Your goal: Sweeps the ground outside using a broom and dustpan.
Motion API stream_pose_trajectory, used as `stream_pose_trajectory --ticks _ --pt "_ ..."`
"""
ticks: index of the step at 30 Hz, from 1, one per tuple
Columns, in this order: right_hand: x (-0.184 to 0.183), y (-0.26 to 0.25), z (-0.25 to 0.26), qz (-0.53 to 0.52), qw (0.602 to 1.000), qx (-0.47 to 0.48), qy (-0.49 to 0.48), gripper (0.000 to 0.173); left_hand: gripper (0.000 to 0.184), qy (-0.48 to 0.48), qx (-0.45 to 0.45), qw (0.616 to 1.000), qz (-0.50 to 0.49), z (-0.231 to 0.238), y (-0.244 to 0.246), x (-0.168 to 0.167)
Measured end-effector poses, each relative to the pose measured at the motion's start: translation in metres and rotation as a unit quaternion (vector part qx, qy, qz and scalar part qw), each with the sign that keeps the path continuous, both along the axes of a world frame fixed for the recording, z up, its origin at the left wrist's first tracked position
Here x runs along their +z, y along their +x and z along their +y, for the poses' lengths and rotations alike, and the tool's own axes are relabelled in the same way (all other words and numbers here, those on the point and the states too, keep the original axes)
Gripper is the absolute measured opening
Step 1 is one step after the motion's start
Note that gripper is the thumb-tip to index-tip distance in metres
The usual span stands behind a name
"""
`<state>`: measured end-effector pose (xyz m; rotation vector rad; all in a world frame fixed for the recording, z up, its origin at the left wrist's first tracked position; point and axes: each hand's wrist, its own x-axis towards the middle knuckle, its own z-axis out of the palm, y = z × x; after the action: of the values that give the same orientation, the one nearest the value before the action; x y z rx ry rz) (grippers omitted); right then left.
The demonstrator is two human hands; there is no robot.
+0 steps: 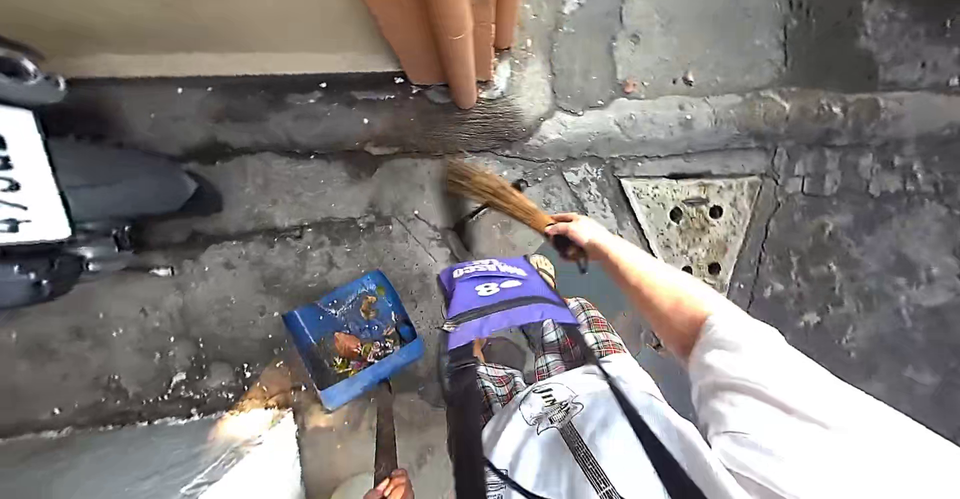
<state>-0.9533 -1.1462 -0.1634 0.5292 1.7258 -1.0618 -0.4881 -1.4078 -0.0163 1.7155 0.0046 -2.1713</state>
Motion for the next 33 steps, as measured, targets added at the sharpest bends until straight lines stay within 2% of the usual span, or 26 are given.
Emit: stream_pose_trajectory --ticks 2,4,6,8,11,13,15,17,20,23,27,33 --pt "-0.012 -0.018 0.071 0.056 0.989 -0.106 0.091 0.056 0.019 0.019 -0.065 0.997 0.024 -0.014 -0.026 -0.009" --pt "-0.014 -0.012 0.119 0.117 0.971 -0.144 0.15 0.065 0.016 0.027 -0.089 0.995 0.034 -0.02 -0.056 -0.02" --pt "-0.005 0.018 0.137 0.146 0.97 -0.118 0.154 0.076 0.015 0.015 -0.1 0.995 0.018 -0.018 -0.096 -0.026" --pt "0.004 0.056 0.138 0.154 0.971 -0.127 0.129 0.08 0.017 0.009 -0.111 0.994 -0.002 -0.013 -0.143 -0.03" --pt "0.02 0.083 0.152 0.07 0.982 -0.171 0.035 0.067 0.018 0.005 -0.134 0.991 -0.001 -0.004 -0.202 -0.04" --pt "0.015 0.08 0.178 -0.012 0.971 -0.241 0.003 0.054 0.022 0.007 -0.155 0.988 0.013 0.006 -0.236 -0.047" --pt "0.008 0.068 0.218 -0.078 0.945 -0.316 0.009 0.047 0.024 0.007 -0.177 0.984 0.007 0.018 -0.266 -0.053" --pt "0.004 0.063 0.256 -0.053 0.93 -0.358 0.065 0.044 0.024 0.024 -0.186 0.982 0.012 0.027 -0.285 -0.063" --pt "0.01 0.065 0.286 0.068 0.947 -0.279 0.147 0.069 0.021 0.035 -0.2 0.979 0.001 0.051 -0.313 -0.078" --pt "0.031 0.064 0.287 0.11 0.952 -0.253 0.13 0.09 0.02 0.02 -0.214 0.976 -0.034 0.079 -0.338 -0.084" --pt "0.037 0.023 0.288 0.114 0.943 -0.312 -0.021 0.081 0.017 0.008 -0.222 0.974 -0.05 0.096 -0.373 -0.088" --pt "0.02 -0.052 0.249 0.088 0.979 -0.179 -0.046 0.075 0.017 0.017 -0.217 0.973 -0.079 0.107 -0.392 -0.084"
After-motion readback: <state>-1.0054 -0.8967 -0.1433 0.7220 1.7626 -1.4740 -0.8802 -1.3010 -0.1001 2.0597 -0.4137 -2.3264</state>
